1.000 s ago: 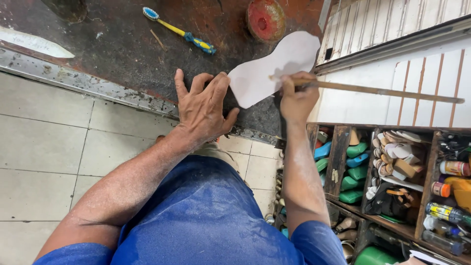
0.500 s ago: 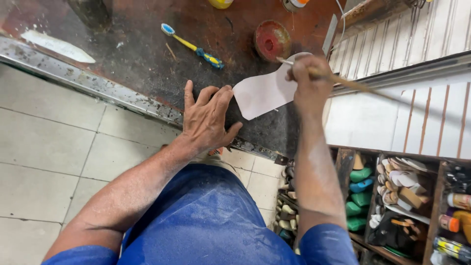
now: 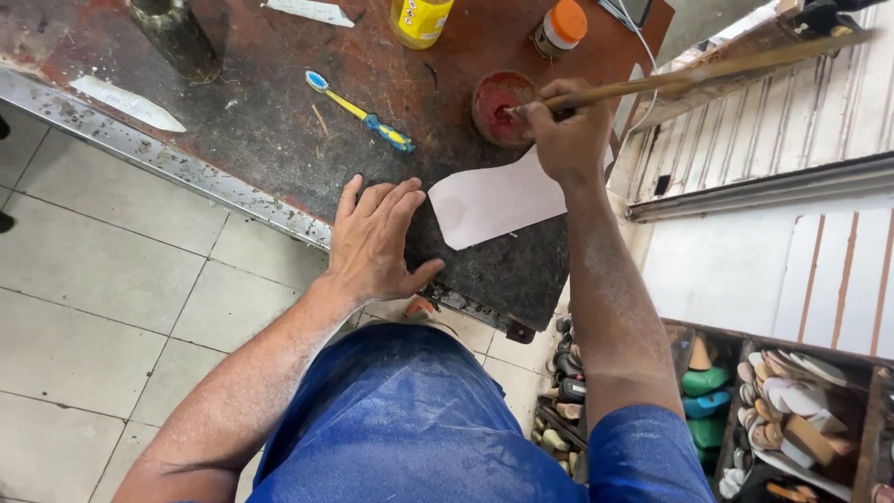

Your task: The person applies a reddish substance to a white shoe sole using a brush. They repeatedly dip the brush into a container on the table to reload the substance and spread it across the surface of the sole.

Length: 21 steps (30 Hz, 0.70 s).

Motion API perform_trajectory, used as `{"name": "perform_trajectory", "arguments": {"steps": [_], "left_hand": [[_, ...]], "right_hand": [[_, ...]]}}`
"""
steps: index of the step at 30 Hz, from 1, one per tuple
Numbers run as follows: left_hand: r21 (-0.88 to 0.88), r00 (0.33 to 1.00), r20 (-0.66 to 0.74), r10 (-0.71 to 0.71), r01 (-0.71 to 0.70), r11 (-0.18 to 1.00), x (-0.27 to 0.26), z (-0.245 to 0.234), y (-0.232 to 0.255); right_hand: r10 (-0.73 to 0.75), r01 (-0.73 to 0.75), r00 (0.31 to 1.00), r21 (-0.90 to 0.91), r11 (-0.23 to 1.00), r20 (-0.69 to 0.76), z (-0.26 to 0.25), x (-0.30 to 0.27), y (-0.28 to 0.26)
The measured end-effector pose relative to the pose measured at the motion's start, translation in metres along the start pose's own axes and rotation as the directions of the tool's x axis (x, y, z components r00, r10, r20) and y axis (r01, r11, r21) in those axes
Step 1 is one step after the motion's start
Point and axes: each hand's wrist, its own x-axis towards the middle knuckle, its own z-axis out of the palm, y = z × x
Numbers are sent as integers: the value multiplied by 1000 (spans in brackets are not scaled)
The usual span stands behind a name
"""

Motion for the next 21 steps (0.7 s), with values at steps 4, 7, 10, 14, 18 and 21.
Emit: {"name": "perform_trajectory", "arguments": {"steps": [4,7,10,14,18,21], "left_hand": [[23,997,43,-62,61,998,4,0,4],[-62,997,-72,-19,15,998,6,1,8],[-56,998,14,-58,59,997,15,-12,21],[-2,977,167,-134,136,991,30,-11,32],[-39,990,95,-100,104,994,34,4,30],[-132,996,16,-92,93,987,33,4,26]], "right_hand": [[218,-179,972,323,929,-90,1,-1,24],[338,-214,937,620,755,-89,7,-10,38],[436,-217,877,642,735,-203,15,-14,53],[516,-229,855,859,458,-47,6,-13,43],[364,-339,910,859,384,197,-26,-17,61],[224,-270,956,875,402,192,-72,-50,63]]}}
